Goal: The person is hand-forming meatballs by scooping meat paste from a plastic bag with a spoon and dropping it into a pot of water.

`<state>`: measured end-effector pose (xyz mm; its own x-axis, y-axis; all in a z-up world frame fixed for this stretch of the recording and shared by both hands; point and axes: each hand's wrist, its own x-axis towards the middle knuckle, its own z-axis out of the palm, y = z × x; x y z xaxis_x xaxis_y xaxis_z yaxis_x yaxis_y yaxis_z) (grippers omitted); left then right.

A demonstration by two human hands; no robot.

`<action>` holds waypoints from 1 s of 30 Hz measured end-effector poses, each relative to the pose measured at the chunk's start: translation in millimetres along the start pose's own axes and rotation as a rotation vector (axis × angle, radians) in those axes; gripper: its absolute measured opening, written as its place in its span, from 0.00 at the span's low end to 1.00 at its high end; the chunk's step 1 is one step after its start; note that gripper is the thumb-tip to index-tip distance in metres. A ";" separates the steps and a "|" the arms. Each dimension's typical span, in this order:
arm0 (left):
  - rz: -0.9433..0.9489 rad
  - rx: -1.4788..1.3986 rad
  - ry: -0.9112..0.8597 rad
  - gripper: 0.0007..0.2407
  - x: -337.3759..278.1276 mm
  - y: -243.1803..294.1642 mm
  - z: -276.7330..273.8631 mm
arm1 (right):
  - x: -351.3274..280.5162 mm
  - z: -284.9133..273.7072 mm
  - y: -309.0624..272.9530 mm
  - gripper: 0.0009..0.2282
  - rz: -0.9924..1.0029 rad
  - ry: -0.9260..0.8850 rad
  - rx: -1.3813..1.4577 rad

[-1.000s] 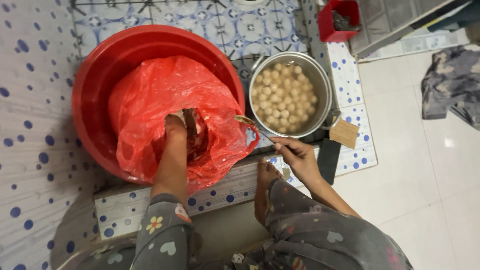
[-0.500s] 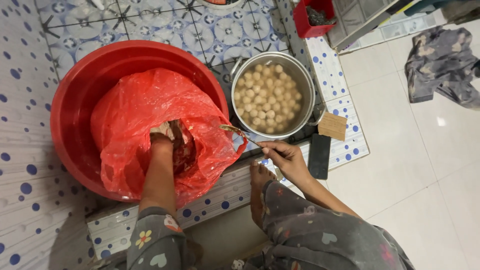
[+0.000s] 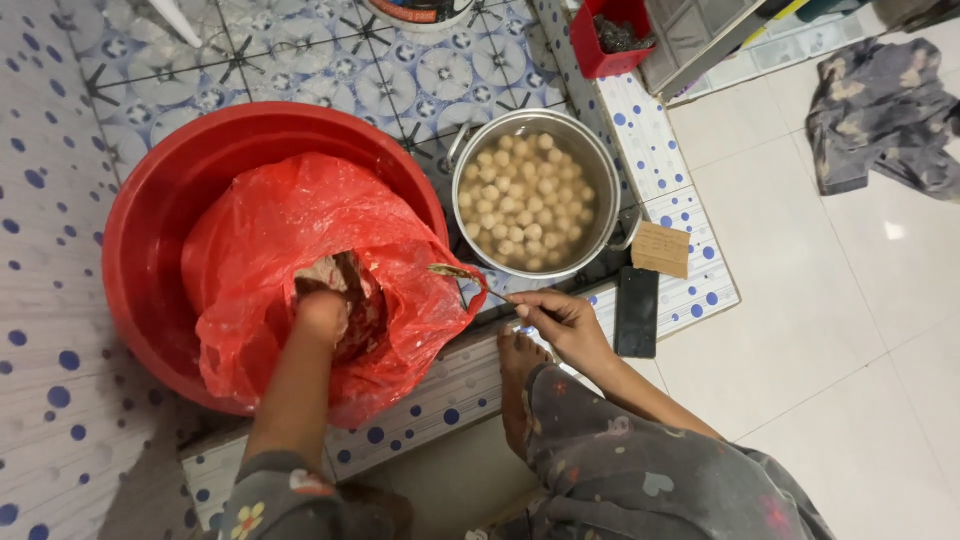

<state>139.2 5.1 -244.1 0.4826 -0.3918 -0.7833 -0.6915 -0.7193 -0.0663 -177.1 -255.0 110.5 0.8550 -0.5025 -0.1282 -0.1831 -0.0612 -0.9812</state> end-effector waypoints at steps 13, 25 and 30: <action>0.371 -1.780 0.149 0.21 -194.8 -0.6 -81.5 | -0.1 12.0 -6.3 0.08 0.004 -0.020 0.041; 0.639 -1.927 0.825 0.07 -273.2 21.1 -113.2 | 1.6 16.5 3.4 0.09 0.027 -0.017 0.018; 1.174 -1.672 1.055 0.24 -274.9 43.0 -132.7 | -2.1 26.8 -7.5 0.09 0.027 -0.020 0.005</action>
<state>48.1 5.7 50.4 0.7413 -0.5095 0.4369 -0.1525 0.5060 0.8489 -164.6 -230.4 114.2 0.8593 -0.4866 -0.1576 -0.2042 -0.0438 -0.9780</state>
